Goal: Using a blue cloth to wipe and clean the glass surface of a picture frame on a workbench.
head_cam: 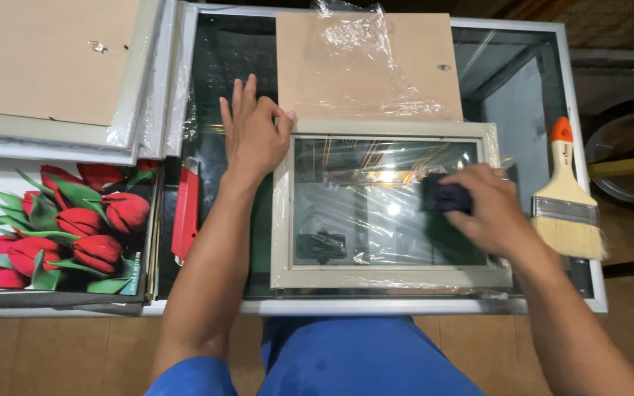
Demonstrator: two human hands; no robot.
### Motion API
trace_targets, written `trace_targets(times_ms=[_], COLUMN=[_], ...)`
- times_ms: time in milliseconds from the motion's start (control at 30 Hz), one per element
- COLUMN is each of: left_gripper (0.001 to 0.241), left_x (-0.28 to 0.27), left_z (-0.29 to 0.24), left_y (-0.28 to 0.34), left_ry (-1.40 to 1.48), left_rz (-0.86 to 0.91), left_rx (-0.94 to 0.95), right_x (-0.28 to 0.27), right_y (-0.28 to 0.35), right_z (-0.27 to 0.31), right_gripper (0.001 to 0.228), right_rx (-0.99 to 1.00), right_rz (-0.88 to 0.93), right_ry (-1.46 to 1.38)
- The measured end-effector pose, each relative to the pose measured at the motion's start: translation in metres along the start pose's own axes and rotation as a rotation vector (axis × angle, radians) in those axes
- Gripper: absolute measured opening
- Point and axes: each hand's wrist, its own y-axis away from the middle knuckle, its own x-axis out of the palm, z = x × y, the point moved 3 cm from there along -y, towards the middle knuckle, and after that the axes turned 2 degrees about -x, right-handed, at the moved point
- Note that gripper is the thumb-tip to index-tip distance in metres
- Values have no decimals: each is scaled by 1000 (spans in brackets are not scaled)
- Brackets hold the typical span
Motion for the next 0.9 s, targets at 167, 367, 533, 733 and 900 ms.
trace_targets(times_ms=[167, 367, 533, 733, 900], left_gripper=[28, 28, 29, 28, 29], left_x=[-1, -1, 2, 0, 3], left_z=[-1, -2, 1, -1, 2], left_y=[0, -1, 1, 2, 1], left_ry=[-27, -19, -4, -9, -39], left_rz=[-10, -7, -16, -11, -10], left_rx=[0, -4, 27, 16, 12], right_x=[30, 79, 69, 18, 23], right_y=[-19, -55, -39, 32, 44], right_z=[35, 155, 123, -19, -34], right_gripper=[55, 56, 58, 55, 55], right_rx=[-312, -474, -553, -284, -44], right_rz=[-172, 3, -30, 48, 81], right_ry=[4, -15, -15, 2, 53])
